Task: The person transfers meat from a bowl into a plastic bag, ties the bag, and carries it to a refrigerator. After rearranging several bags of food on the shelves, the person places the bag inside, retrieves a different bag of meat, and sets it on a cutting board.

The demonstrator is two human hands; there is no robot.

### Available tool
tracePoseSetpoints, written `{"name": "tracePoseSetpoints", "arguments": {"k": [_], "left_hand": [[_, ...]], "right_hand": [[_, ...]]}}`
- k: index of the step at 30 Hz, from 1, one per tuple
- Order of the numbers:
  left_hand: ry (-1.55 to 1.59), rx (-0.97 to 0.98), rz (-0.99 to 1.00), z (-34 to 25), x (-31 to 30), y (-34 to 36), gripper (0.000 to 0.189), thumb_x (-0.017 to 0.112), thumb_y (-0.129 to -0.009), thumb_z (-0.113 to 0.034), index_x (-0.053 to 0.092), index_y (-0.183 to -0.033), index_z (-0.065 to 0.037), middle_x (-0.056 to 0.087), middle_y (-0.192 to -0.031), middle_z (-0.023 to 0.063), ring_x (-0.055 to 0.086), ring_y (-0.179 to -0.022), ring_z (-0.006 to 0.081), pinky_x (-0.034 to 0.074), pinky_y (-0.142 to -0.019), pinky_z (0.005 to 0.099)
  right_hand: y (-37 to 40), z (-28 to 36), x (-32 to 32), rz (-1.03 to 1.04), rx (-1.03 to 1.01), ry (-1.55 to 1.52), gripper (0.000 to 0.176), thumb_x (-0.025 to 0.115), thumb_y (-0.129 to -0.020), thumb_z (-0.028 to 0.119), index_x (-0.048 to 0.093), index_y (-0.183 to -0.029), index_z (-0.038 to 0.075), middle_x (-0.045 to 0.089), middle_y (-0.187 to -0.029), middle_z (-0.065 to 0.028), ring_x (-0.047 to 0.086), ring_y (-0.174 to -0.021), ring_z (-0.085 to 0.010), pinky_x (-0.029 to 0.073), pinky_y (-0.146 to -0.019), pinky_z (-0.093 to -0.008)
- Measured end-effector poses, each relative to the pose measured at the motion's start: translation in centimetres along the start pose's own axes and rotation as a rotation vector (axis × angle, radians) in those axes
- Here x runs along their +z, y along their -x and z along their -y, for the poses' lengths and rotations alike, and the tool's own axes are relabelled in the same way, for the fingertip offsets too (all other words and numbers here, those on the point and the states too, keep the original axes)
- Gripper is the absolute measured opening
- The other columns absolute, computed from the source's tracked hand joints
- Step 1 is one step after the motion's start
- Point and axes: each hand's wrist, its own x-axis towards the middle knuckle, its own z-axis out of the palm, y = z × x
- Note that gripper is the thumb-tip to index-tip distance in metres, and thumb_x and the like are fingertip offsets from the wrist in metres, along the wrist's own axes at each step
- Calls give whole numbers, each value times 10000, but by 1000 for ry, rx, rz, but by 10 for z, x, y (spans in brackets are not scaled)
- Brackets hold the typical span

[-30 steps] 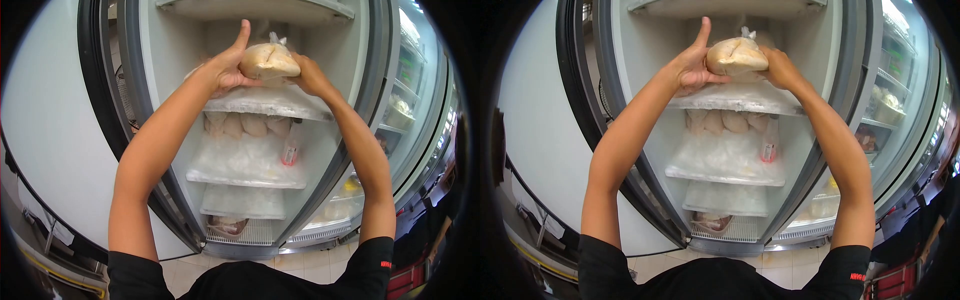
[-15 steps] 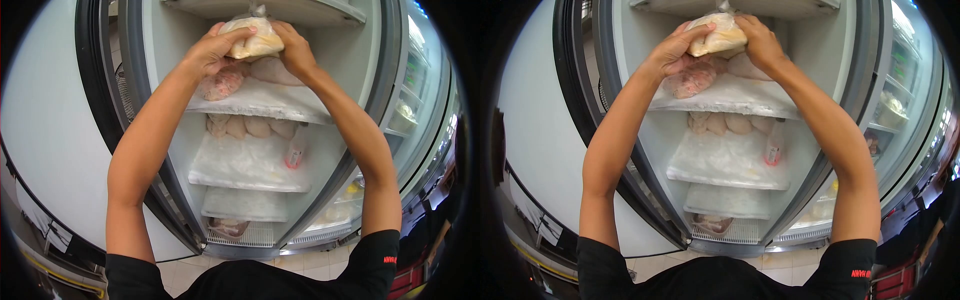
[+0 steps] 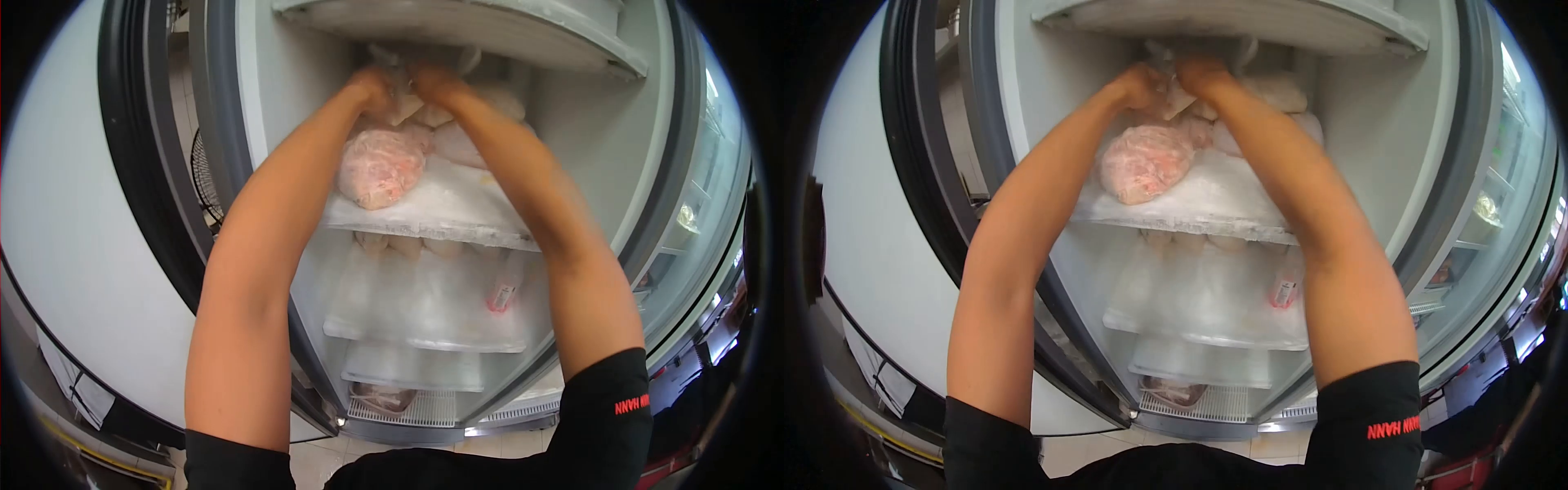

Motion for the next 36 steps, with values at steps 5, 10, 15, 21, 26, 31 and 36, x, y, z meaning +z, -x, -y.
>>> {"name": "tracePoseSetpoints", "arguments": {"k": [5, 10, 15, 21, 26, 31, 36], "left_hand": [[-180, 102, -267, 0, 7, 8, 518, 806, -572, -143, 690, -1078, -139, 665, -1112, 57, 624, -982, 178, 491, -871, 313], [-22, 176, -38, 17, -5, -15, 557, 731, -665, -146, 619, -1210, -157, 615, -1196, 111, 586, -1093, 238, 476, -922, 316], [394, -122, 78, -18, -25, 54, 732, 721, -701, -134, 459, -1384, -127, 618, -1197, 173, 582, -1109, 246, 450, -965, 327], [-168, 348, -128, 0, 11, -6, 974, 820, -591, -322, 369, -1436, -146, 397, -1392, 270, 432, -1268, 373, 341, -1077, 402], [-355, 267, 73, -9, 1, -22, 933, 777, -638, -350, 338, -1452, -223, 317, -1411, 291, 418, -1254, 406, 360, -1048, 395], [-339, 276, 100, -10, -9, -15, 962, 776, -624, -377, 323, -1459, -223, 323, -1399, 302, 423, -1246, 414, 373, -1040, 402], [-369, 188, 91, -15, 0, -14, 1084, 800, -584, -418, 237, -1487, -208, 259, -1441, 307, 362, -1293, 438, 347, -1069, 416]], "right_hand": [[10, 5, -47, 354, -34, 192, 257, 523, -866, 138, 643, -1034, -15, 659, -998, -216, 649, -900, -355, 521, -776, -406], [70, 58, -98, 630, 104, -197, 384, 546, -895, 315, 629, -1106, 5, 671, -980, -184, 673, -813, -289, 543, -661, -362], [111, 81, -77, 627, 58, -406, 693, 572, -845, 549, 493, -1320, 49, 605, -1153, -223, 642, -966, -301, 530, -801, -367], [125, 103, -65, 352, -226, -261, 869, 654, -744, 571, 417, -1362, 9, 414, -1341, -280, 396, -1275, -370, 317, -1068, -445], [121, 109, -65, 421, -252, -390, 738, 673, -729, 398, 467, -1301, -21, 476, -1252, -275, 463, -1181, -384, 385, -991, -458], [118, 118, -76, 426, -237, -317, 678, 669, -735, 328, 468, -1316, 42, 489, -1231, -238, 469, -1163, -374, 446, -899, -491], [120, 122, -75, 412, -248, -288, 689, 682, -732, 325, 459, -1337, 81, 498, -1194, -228, 462, -1168, -369, 451, -883, -485]]}}
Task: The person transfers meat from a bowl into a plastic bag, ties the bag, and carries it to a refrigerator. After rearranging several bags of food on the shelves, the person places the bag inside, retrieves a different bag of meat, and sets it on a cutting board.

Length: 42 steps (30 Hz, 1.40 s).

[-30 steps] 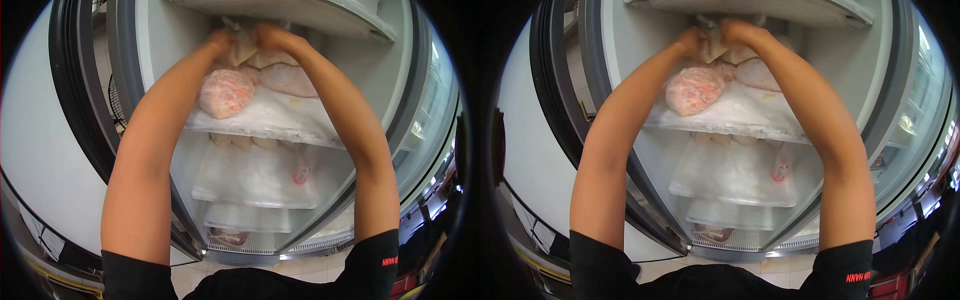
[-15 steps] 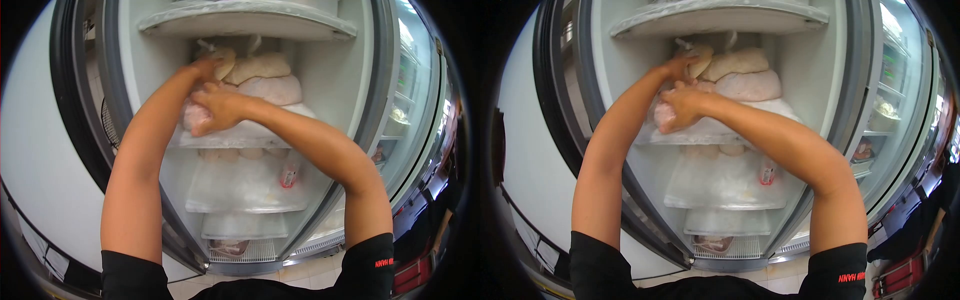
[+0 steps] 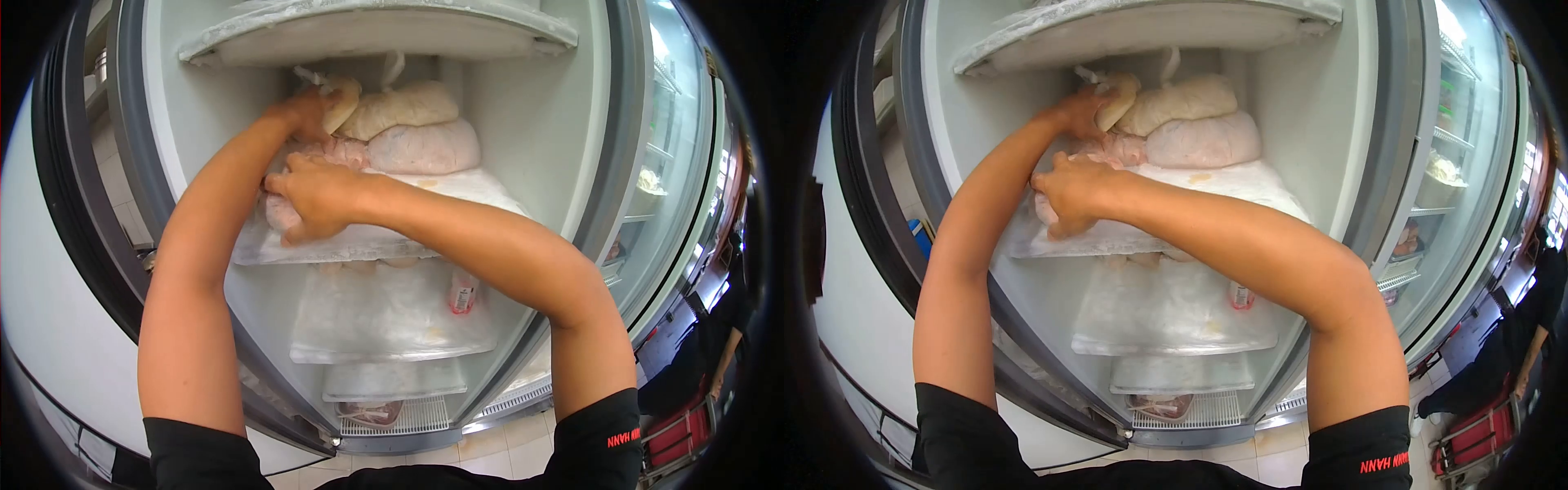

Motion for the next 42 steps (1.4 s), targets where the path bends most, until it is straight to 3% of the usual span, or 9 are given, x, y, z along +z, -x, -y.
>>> {"name": "tracePoseSetpoints", "arguments": {"k": [10, 13, 16, 18, 23, 28, 31, 38, 42], "left_hand": [[35, 25, -14, 18, 19, 0, 1130, 808, -608, -404, 146, -1501, -199, 281, -1440, 290, 310, -1341, 402, 333, -1081, 428], [206, 125, -303, 33, 42, 26, 1114, 802, -618, -383, 152, -1500, -176, 406, -1382, 262, 392, -1299, 393, 379, -1046, 424], [406, -183, -133, 7, 4, 52, 864, 752, -687, -416, 390, -1383, -55, 508, -1314, 220, 515, -1188, 352, 457, -959, 417], [395, -461, 494, 0, -13, 59, 554, 609, -826, -459, 549, -1216, -71, 640, -1107, 148, 629, -986, 270, 533, -794, 359], [964, -452, 552, -31, 2, 106, 428, 482, -896, -531, 607, -1071, -161, 625, -989, -5, 592, -838, 136, 502, -654, 288], [1239, -585, 384, -27, 7, 109, 473, 385, -945, -538, 599, -1065, -133, 611, -1013, 52, 567, -726, 135, 486, -569, 272], [1659, -586, 230, -34, -4, 119, 303, 460, -927, -362, 561, -842, -89, 478, -618, -4, 339, -408, 39, 242, -318, 161], [1824, -415, 214, -71, -23, 108, 252, 426, -989, -239, 564, -904, -45, 492, -634, -10, 404, -433, 12, 318, -306, 128], [1992, -462, 266, -97, -8, 118, 315, 440, -985, -309, 536, -1124, -44, 571, -1052, 153, 611, -806, 206, 565, -614, 242]], "right_hand": [[23, -26, -24, -24, -176, -42, 632, 691, -698, 255, 510, -1283, 101, 528, -1185, -178, 528, -1074, -353, 453, -886, -432], [36, -32, -41, 183, -96, -163, 664, 718, -709, 317, 485, -1298, 118, 534, -1208, -189, 523, -1106, -347, 433, -935, -417], [45, -33, -36, 96, 91, -357, 778, 739, -717, 446, 433, -1354, 122, 517, -1279, -206, 505, -1176, -347, 397, -995, -404], [52, -28, -32, 97, 156, -355, 904, 722, -711, 569, 379, -1402, 97, 481, -1338, -223, 471, -1235, -354, 368, -1034, -400], [55, -35, -11, 67, 114, -355, 1067, 747, -675, 576, 275, -1416, -30, 435, -1346, -284, 449, -1250, -365, 351, -1058, -386], [46, -38, 24, -262, -16, -247, 1026, 829, -624, 433, 321, -1383, -34, 476, -1300, -268, 480, -1212, -354, 381, -1031, -375], [56, -30, 16, -342, 57, -382, 995, 851, -604, 377, 350, -1360, -31, 507, -1271, -250, 501, -1191, -341, 405, -1006, -370], [66, -24, 11, -471, 527, -229, 771, 744, -639, 254, 416, -1317, 87, 628, -1068, -234, 606, -1004, -376, 475, -865, -421], [82, -39, 9, -444, 462, -3, 664, 753, -673, 233, 434, -1241, 107, 595, -1085, -209, 598, -973, -395, 477, -804, -466]]}}
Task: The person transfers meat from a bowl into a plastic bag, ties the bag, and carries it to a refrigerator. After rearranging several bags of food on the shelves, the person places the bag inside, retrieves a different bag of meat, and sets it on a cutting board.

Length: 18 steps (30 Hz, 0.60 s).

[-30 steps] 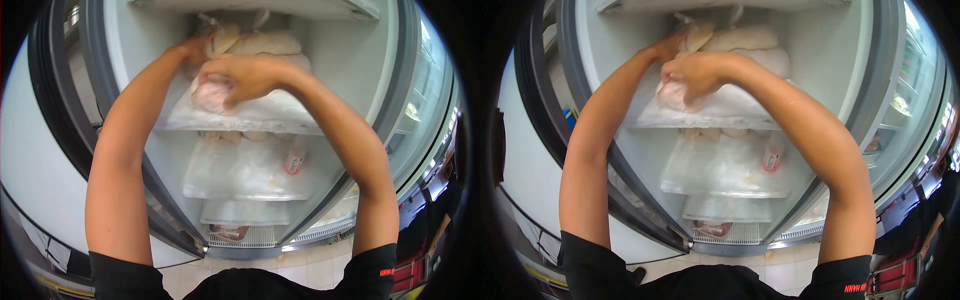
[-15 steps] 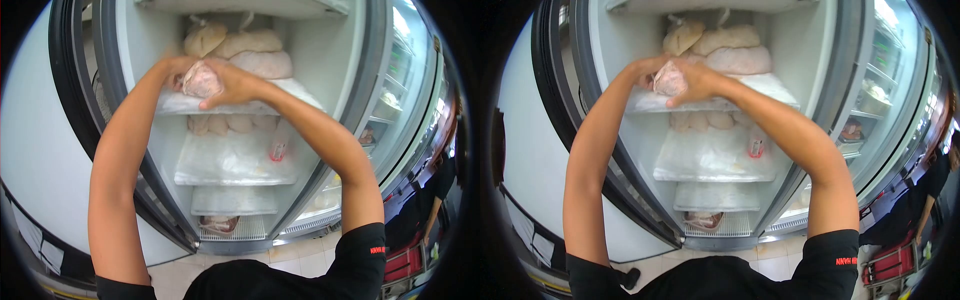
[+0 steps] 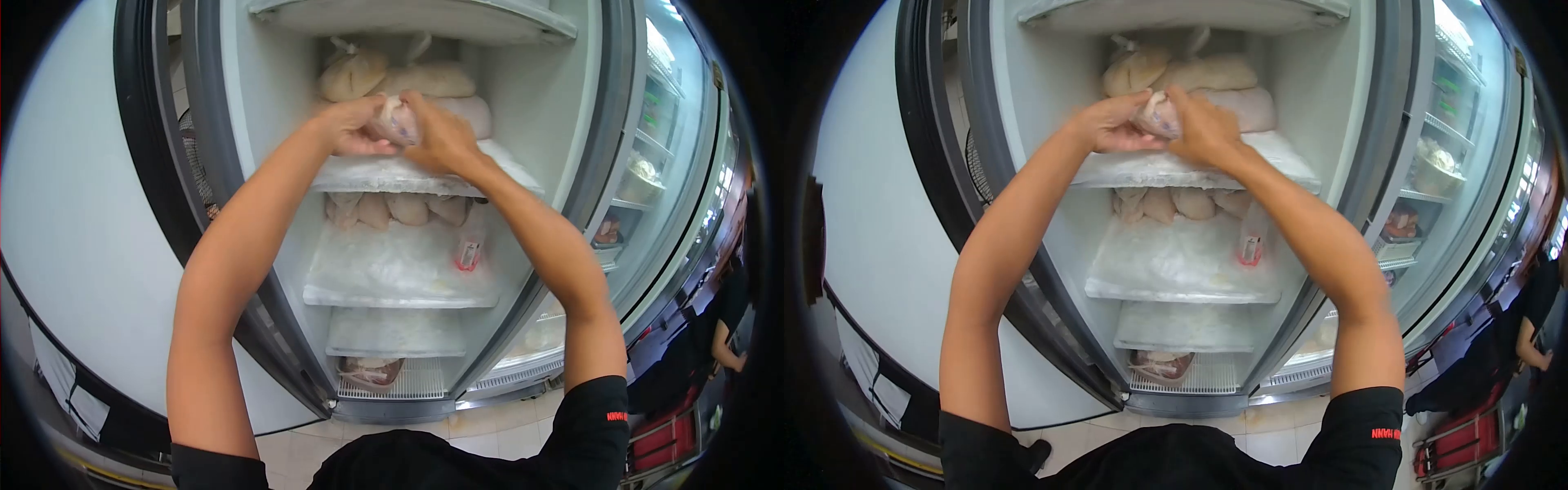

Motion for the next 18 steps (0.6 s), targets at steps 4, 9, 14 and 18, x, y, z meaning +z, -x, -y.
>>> {"name": "tracePoseSetpoints", "arguments": {"k": [4, 9, 14, 18], "left_hand": [[324, 9, 18, 19, 23, -1, 346, 442, -981, -326, 507, -1193, -61, 515, -1204, 170, 527, -1081, 280, 491, -911, 381], [374, 192, 109, 18, 30, -18, 312, 473, -975, -373, 535, -1117, -102, 548, -1070, 69, 529, -922, 175, 501, -713, 297], [192, 486, 152, -16, 36, -47, 365, 391, -999, -390, 525, -1159, -90, 587, -1023, 70, 582, -866, 197, 512, -630, 236], [186, 491, 122, -50, 37, -88, 328, 407, -995, -339, 545, -1131, -75, 584, -1056, 72, 590, -867, 181, 534, -622, 245]], "right_hand": [[6, -16, -3, -15, -225, 38, 585, 718, -726, 141, 445, -1239, 200, 553, -1174, -142, 576, -959, -409, 467, -804, -479], [-7, -39, -16, -176, -429, 132, 592, 685, -711, 45, 454, -1238, 183, 535, -1198, -106, 572, -922, -409, 476, -795, -470], [-43, -52, -34, -486, -518, 323, 500, 580, -760, 0, 474, -1212, 185, 552, -1165, -99, 582, -886, -384, 485, -761, -464], [-87, -66, -30, -465, -485, 418, 438, 558, -786, 31, 516, -1194, 183, 573, -1143, -86, 589, -925, -366, 486, -777, -466]]}}
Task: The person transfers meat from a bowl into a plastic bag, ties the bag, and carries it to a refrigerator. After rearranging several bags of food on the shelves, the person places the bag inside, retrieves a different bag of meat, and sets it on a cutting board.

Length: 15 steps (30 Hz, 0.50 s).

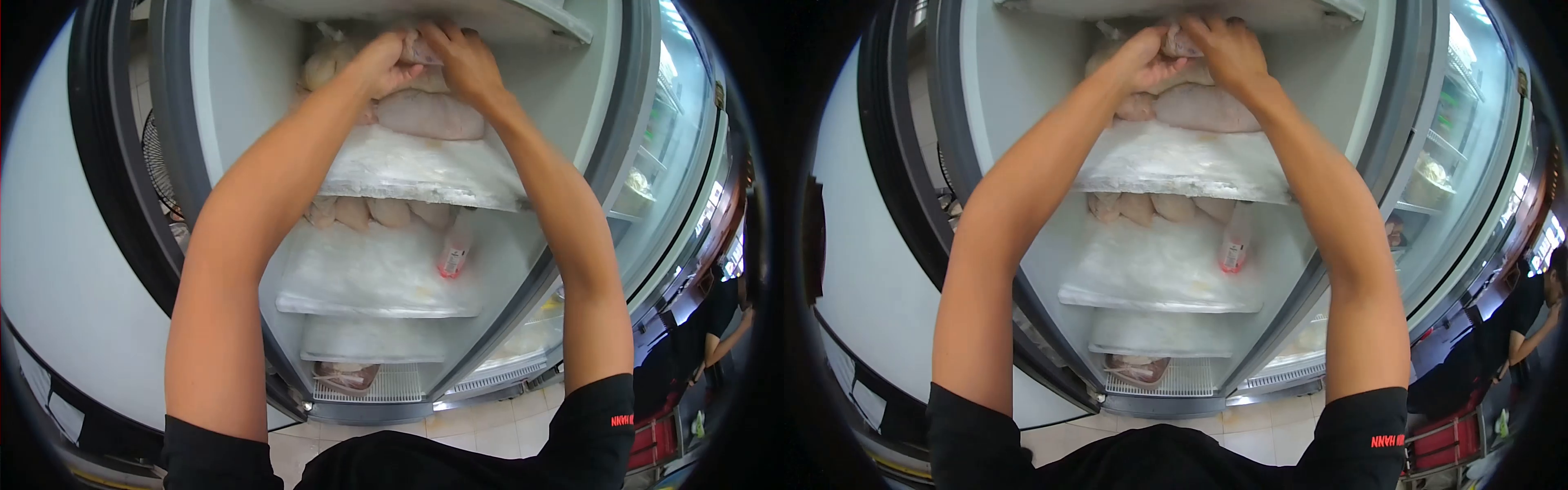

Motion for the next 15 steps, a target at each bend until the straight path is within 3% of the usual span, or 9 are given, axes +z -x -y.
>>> {"name": "tracePoseSetpoints", "arguments": {"k": [3, 6, 7, 8, 9, 10, 11, 13, 15], "left_hand": [[-196, -3, -132, 0, 0, 6, 298, 424, -982, -281, 555, -1127, -57, 579, -1089, 87, 600, -856, 181, 545, -626, 248], [-470, -45, -194, -8, -7, 21, 278, 445, -942, -178, 560, -1132, -11, 601, -1068, 128, 617, -768, 171, 530, -592, 254], [-612, -82, -154, -8, -13, 26, 276, 452, -929, -160, 562, -1120, 5, 622, -1016, 137, 616, -717, 165, 509, -567, 263], [-752, -125, -106, -6, -19, 32, 273, 458, -916, -141, 563, -1107, 22, 644, -964, 146, 615, -666, 160, 489, -542, 271], [-860, -86, -74, -8, -21, 44, 245, 460, -894, -119, 587, -1028, 42, 667, -872, 156, 596, -582, 154, 452, -510, 314], [-846, -102, -72, -9, -18, 59, 245, 460, -894, -119, 587, -1028, 42, 667, -872, 156, 596, -582, 154, 452, -510, 314], [-841, -102, -111, -13, -13, 78, 234, 485, -888, -139, 603, -988, 37, 672, -880, 149, 599, -619, 150, 463, -550, 314], [-850, -100, -165, -15, -18, 103, 229, 510, -881, -158, 619, -948, 32, 677, -887, 142, 602, -655, 145, 474, -590, 313], [-1170, 50, 3, -18, -24, 119, 256, 551, -874, -210, 649, -921, 22, 679, -898, 119, 600, -721, 142, 481, -694, 299]], "right_hand": [[-17, 12, 21, 302, 125, 181, 425, 537, -831, 120, 470, -1242, 206, 545, -1197, -109, 560, -1034, -351, 464, -863, -485], [-33, -16, 84, 166, 27, 190, 351, 549, -828, 131, 507, -1171, 192, 547, -1170, -115, 556, -1032, -369, 463, -859, -497], [-37, -23, 85, 144, -70, 226, 267, 545, -831, 126, 539, -1095, 168, 567, -1109, -112, 576, -994, -354, 475, -825, -481], [-25, -21, 89, 162, -75, 220, 267, 545, -831, 126, 539, -1095, 168, 567, -1109, -112, 576, -994, -354, 475, -825, -481], [-9, -19, 94, 115, -101, 174, 280, 566, -849, 180, 542, -1116, 97, 588, -1078, -144, 594, -953, -315, 484, -783, -447], [4, -17, 97, 70, -127, 128, 343, 587, -867, 234, 546, -1137, 26, 609, -1047, -176, 612, -912, -276, 492, -742, -414], [4, -13, 103, 78, -136, 122, 343, 587, -867, 234, 546, -1137, 26, 609, -1047, -176, 612, -912, -276, 492, -742, -414], [-7, 2, 114, 294, 79, 396, 369, 518, -888, 254, 517, -1210, 73, 538, -1225, -213, 556, -1094, -341, 469, -858, -471], [-9, 6, 97, 150, 77, 300, 280, 534, -853, 187, 541, -1125, 119, 562, -1135, -160, 579, -1009, -333, 477, -811, -466]]}}
